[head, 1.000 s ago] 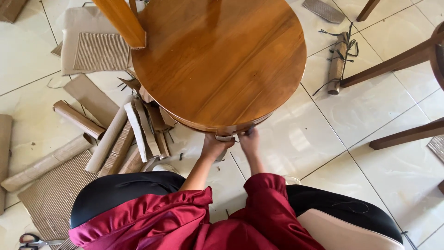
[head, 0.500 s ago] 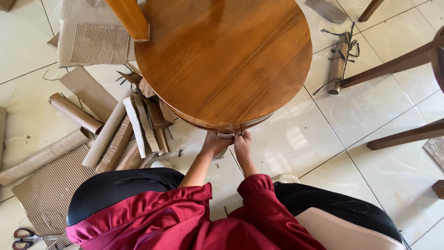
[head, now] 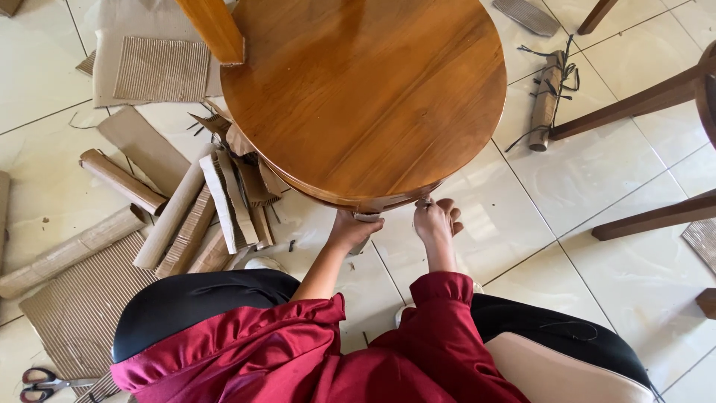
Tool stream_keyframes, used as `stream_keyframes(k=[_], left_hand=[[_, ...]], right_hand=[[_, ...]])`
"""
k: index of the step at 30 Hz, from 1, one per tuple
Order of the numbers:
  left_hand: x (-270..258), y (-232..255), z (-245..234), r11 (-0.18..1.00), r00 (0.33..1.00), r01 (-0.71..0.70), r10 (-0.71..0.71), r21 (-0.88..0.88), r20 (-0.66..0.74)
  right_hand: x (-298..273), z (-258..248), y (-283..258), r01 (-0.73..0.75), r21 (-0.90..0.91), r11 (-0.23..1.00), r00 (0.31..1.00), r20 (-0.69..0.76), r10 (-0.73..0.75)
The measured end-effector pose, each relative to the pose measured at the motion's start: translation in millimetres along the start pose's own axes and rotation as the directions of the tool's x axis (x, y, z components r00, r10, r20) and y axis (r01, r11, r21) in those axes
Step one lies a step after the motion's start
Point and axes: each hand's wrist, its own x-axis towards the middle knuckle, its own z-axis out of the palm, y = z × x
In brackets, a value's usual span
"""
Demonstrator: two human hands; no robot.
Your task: Wrapping wooden chair legs and backrest with cardboard and string for protection
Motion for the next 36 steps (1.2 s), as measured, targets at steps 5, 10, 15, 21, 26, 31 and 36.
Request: stream_keyframes(k=[5, 10, 15, 21, 26, 31, 36], left_hand=[[21, -39, 1, 0.993, 0.999, -0.04, 0.04, -0.113, -0.002], [23, -43, 0, 0.991, 0.996, -0.084, 0.086, -0.108, 0.011], [22, -37, 0, 0.988, 0.996, -0.091, 0.093, -0.128, 0.011], [22, -32, -10, 0.967, 0.983, -0.085, 0.121, -0.239, 0.139], [83, -152, -22, 0.898, 0.959, 0.078, 0.051, -0.434, 0.279], [28, -23, -36, 0.483, 0.924, 0.334, 0.002, -0.81, 0.382], [6, 8, -18, 0.664, 0.969, 0.239, -0.208, -0.708, 0.133]], right_hand=[[-30, -26, -22, -0.02, 0.003, 1.0, 0.995, 0.098, 0.019], [-22, -4, -18, 0.235, 0.389, 0.891, 0.968, -0.012, -0.25], [-34, -38, -21, 0.241, 0.501, 0.831, 0.908, 0.187, -0.376], [-11, 35, 6, 0.72, 0.521, 0.459, 0.587, -0.105, -0.803], [-46, 27, -21, 0.707, 0.571, 0.417, 0.59, -0.151, -0.793], [-32, 62, -19, 0.662, 0.708, 0.244, 0.542, -0.228, -0.809], [-43, 52, -29, 0.59, 0.774, 0.227, 0.58, -0.211, -0.787]])
